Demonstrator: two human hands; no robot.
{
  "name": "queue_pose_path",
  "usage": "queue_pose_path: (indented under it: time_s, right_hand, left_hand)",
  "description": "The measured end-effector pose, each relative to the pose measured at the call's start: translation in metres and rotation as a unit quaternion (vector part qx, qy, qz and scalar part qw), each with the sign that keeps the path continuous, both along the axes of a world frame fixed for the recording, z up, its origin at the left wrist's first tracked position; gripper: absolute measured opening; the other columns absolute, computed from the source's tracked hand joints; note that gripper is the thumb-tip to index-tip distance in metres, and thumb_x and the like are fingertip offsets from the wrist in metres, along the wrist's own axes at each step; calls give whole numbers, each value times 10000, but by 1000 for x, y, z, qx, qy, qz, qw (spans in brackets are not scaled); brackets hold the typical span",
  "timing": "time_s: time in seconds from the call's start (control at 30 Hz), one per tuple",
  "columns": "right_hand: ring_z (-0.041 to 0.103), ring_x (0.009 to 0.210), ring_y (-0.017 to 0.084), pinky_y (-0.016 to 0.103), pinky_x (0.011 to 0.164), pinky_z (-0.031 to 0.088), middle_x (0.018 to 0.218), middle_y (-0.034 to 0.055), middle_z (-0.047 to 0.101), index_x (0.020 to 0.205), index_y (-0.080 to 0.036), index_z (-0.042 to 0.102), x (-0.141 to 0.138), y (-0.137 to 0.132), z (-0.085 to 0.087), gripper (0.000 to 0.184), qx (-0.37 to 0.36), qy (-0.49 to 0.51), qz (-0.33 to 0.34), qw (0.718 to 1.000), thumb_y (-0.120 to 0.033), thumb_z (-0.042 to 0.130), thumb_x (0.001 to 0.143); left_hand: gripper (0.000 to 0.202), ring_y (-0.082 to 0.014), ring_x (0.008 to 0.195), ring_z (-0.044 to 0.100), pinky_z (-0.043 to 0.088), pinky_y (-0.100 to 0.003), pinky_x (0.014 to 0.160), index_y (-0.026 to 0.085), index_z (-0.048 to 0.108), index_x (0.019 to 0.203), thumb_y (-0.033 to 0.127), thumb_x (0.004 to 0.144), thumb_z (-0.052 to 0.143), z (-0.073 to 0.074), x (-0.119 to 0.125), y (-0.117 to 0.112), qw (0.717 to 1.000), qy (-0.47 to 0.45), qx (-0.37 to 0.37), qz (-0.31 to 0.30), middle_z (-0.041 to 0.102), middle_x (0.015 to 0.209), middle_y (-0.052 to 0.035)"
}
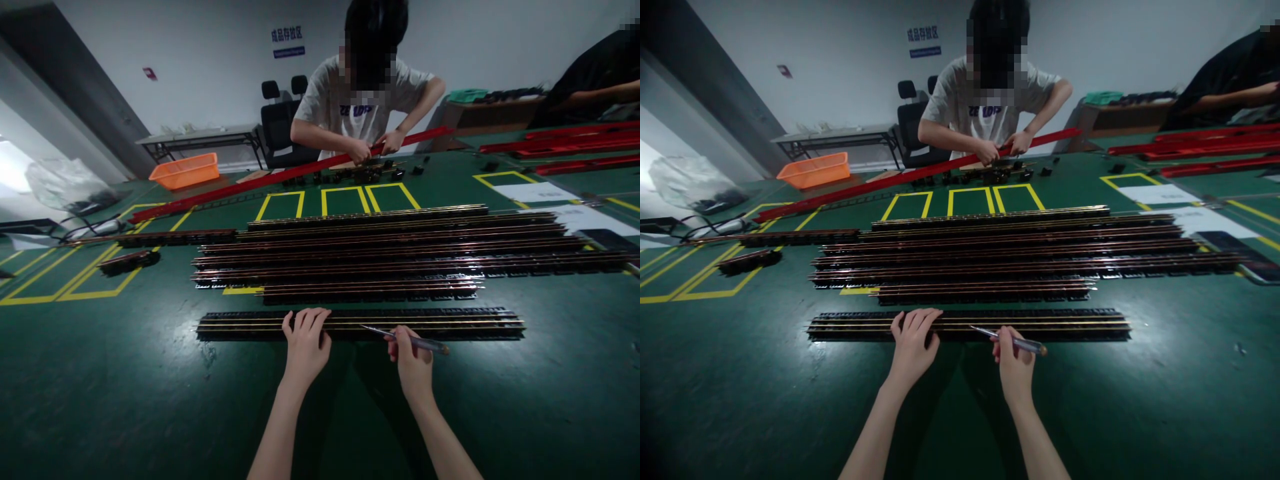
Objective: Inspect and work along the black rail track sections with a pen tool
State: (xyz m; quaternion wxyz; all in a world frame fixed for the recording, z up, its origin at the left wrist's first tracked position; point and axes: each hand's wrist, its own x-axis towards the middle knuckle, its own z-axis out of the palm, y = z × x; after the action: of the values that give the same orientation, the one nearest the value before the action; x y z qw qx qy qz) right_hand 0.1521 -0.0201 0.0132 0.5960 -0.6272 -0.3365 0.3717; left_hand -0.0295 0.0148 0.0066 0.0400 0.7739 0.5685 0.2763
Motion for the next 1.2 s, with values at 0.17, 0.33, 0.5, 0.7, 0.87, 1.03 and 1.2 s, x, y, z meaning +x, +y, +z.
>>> queue_pose_path:
  time_s: [0.17, 0.33, 0.5, 0.7, 0.87, 1.03, 1.2]
  right_hand:
    - [443, 416, 88, 194, 369, 342, 499, -16, 516, 594, -172, 577, 0, -1, 2, 465, 2, -5, -10, 1000, -614, 545, 736]
    - [449, 407, 84, 188, 363, 353, 475, -21, 503, 594, -159, 575, 1, 0, 1, 474, -2, -11, -46, 999, -610, 541, 739]
    - [446, 391, 83, 192, 352, 340, 471, -25, 504, 598, -162, 569, 1, 1, 1, 471, 1, -3, -52, 999, -614, 544, 729]
    - [435, 386, 89, 206, 360, 334, 451, -23, 497, 593, -159, 577, 0, 1, 2, 445, -1, -13, -78, 997, -569, 524, 759]
    - [411, 371, 86, 212, 357, 304, 439, -33, 483, 592, -164, 567, 1, 1, 4, 417, -17, -14, -94, 995, -535, 504, 773]
    - [417, 390, 86, 207, 374, 314, 452, -37, 483, 602, -169, 569, 1, 1, 7, 409, -19, -15, -74, 997, -534, 501, 774]
    - [429, 417, 88, 201, 393, 328, 478, -34, 484, 609, -170, 567, 1, 0, 7, 375, -15, -10, -45, 999, -490, 509, 795]
  left_hand:
    - [352, -222, 1080, 520, 220, -507, 1027, 242, 543, 1106, 127, 782, 465, 2, 0, 0, 1000, 3, -4, 2, 627, 1095, -28]
    - [355, -213, 1080, 514, 191, -500, 1035, 245, 544, 1093, 113, 772, 474, 2, -1, 0, 1000, -5, -13, 2, 627, 1087, -21]
    - [350, -216, 1073, 521, 194, -497, 1033, 247, 546, 1078, 108, 764, 477, 1, -8, 1, 1000, -7, -9, 11, 631, 1074, -19]
    - [343, -215, 1066, 528, 211, -493, 1027, 250, 548, 1071, 117, 763, 477, 1, -11, 2, 1000, 9, 1, 12, 635, 1067, -18]
    - [334, -222, 1066, 528, 206, -504, 1025, 247, 546, 1068, 121, 767, 475, 2, -12, 2, 1000, -5, -4, 6, 635, 1066, -26]
    - [318, -223, 1065, 526, 194, -509, 1027, 249, 543, 1058, 131, 773, 465, 1, -13, 2, 1000, -13, -12, 7, 632, 1060, -26]
    - [321, -228, 1058, 528, 204, -509, 1020, 241, 541, 1062, 160, 757, 481, 2, -15, 3, 1000, -8, -13, 3, 631, 1062, -34]
